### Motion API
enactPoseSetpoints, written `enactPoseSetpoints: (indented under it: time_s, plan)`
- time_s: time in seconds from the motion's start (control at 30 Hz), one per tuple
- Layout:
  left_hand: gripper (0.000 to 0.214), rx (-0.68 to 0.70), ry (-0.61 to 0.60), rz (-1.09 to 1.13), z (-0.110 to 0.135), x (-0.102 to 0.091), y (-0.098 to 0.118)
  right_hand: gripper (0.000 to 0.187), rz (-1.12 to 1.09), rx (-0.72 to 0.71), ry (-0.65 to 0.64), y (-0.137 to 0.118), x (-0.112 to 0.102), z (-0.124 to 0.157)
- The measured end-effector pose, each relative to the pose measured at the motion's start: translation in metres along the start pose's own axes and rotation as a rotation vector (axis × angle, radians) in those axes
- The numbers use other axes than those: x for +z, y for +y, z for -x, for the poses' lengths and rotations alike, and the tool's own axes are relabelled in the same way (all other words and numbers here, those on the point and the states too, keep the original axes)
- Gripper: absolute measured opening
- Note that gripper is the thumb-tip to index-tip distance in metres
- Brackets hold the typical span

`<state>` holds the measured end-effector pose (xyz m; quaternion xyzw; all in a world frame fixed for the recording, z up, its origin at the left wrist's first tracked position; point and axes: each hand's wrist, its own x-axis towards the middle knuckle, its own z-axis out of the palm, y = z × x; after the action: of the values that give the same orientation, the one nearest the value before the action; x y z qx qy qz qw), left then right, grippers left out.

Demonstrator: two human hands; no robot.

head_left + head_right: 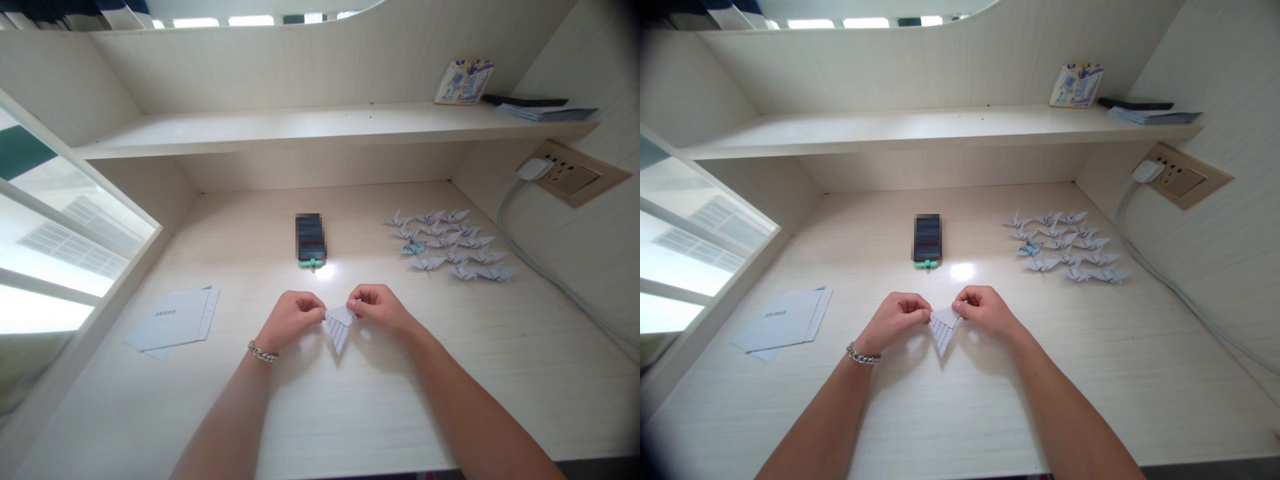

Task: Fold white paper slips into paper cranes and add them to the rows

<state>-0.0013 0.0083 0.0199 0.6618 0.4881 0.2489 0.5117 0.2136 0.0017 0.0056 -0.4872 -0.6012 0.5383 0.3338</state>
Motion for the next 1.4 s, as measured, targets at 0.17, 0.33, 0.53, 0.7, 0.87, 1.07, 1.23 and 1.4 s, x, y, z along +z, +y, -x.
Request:
enactPoseSetpoints:
  time_s: [0.17, 0.33, 0.53, 0.7, 0.87, 1.07, 1.23, 1.4]
  plan:
    - [0.016, -0.005, 0.070, 0.054, 0.000, -0.003, 0.000, 0.020, -0.055, -0.015, 0.068, 0.002, -0.004, -0.001]
    - [0.019, -0.004, 0.028, 0.028, 0.000, 0.008, 0.001, 0.017, 0.012, -0.004, 0.039, 0.002, 0.001, -0.001]
    - [0.015, -0.008, 0.004, 0.086, -0.002, 0.003, -0.003, 0.017, 0.019, 0.003, 0.037, 0.001, 0.002, -0.001]
    - [0.019, -0.007, 0.076, 0.205, -0.005, 0.007, -0.005, 0.020, -0.044, -0.021, 0.149, 0.005, 0.003, -0.004]
    - [0.024, 0.036, 0.202, 0.170, -0.008, 0.015, -0.007, 0.018, 0.010, -0.037, 0.124, 0.002, 0.011, -0.002]
    - [0.022, 0.103, 0.121, 0.019, -0.004, 0.017, -0.008, 0.014, 0.252, -0.102, 0.085, -0.013, 0.027, -0.001]
    - [0.021, 0.071, 0.150, 0.026, -0.007, 0.012, -0.015, 0.010, 0.201, -0.048, 0.059, -0.005, 0.027, -0.009]
    - [0.022, 0.023, 0.214, 0.115, -0.010, -0.002, -0.025, 0.009, 0.080, 0.021, 0.011, 0.013, 0.006, -0.008]
